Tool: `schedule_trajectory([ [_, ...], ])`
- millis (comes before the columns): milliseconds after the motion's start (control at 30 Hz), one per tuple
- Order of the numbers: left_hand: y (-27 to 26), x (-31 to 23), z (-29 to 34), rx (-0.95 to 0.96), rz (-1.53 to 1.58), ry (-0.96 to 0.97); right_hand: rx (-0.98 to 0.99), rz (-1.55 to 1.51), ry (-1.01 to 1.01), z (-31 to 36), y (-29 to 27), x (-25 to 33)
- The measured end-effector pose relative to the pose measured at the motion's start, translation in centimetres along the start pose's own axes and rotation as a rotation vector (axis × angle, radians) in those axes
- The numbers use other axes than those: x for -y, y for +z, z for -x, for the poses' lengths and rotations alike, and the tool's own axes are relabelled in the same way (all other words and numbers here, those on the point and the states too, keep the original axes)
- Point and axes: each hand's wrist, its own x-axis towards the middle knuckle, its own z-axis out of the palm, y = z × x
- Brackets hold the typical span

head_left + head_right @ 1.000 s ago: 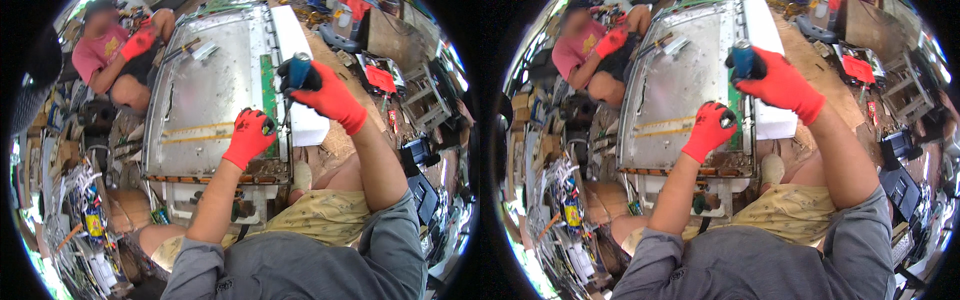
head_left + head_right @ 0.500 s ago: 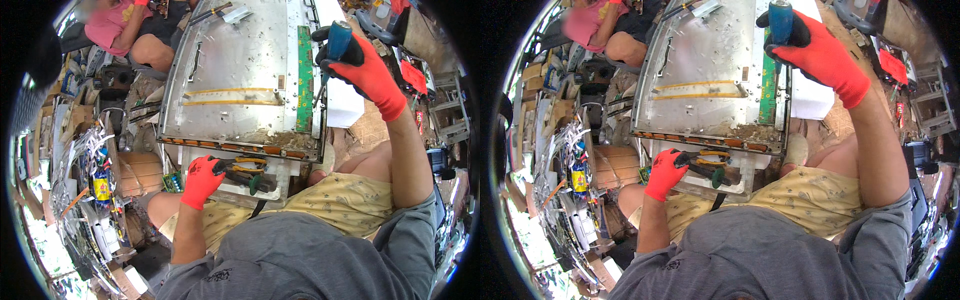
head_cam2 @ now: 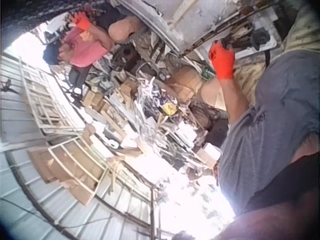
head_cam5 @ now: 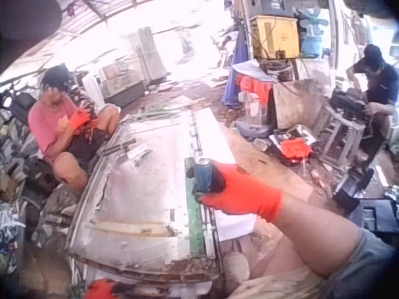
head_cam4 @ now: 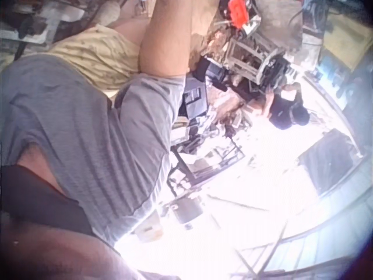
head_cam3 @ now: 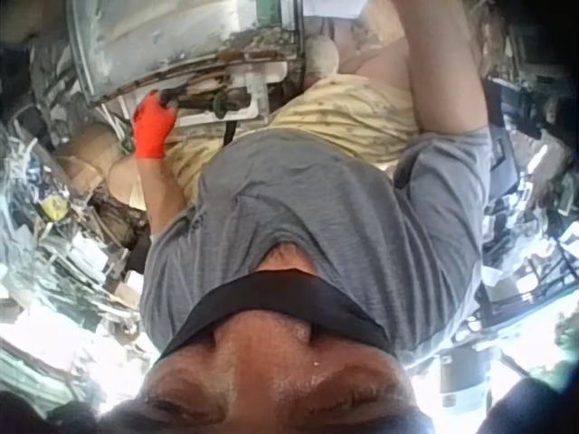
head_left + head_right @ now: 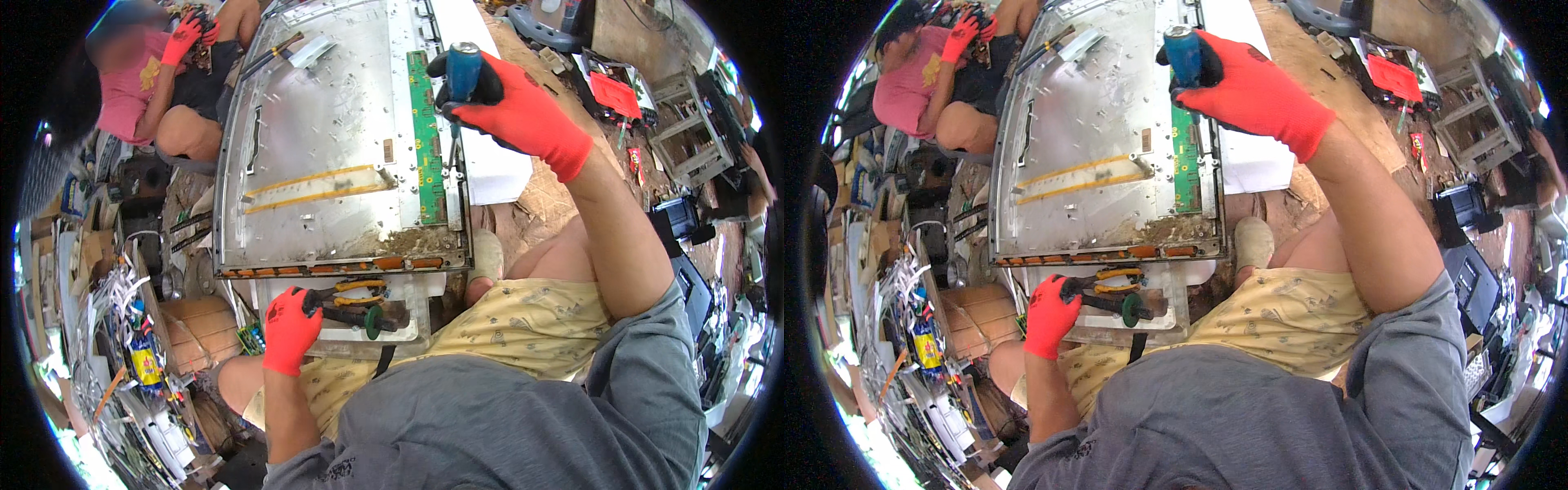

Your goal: The person uses pliers to cut and remove metal strips from a circuit board, then uses a screwdriver to unscrew and remove the board from a metal casing. The person also handles a small black component and places it on the casing.

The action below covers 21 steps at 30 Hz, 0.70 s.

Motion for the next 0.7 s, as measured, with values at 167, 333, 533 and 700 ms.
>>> schedule_trajectory([
  [167, -2.5, -6.3, -6.4, -0.127, 0.464, 0.126, -0.022, 0.065, 0.075, -0.1, 0.1, 0.2],
  [333, -0.2, -14.4, -17.1, 0.002, 1.153, 0.218, -0.049, 0.053, 0.003, -1.0, 1.0, -0.5],
  [533, 0.6, -18.7, -21.5, 0.074, 0.811, 0.232, -0.123, 0.286, -0.018, -0.5, 1.0, -0.6],
  [700, 2.3, -18.2, -22.6, 0.028, 0.762, 0.27, -0.103, 0.316, 0.004, -0.6, 0.9, -0.5],
])
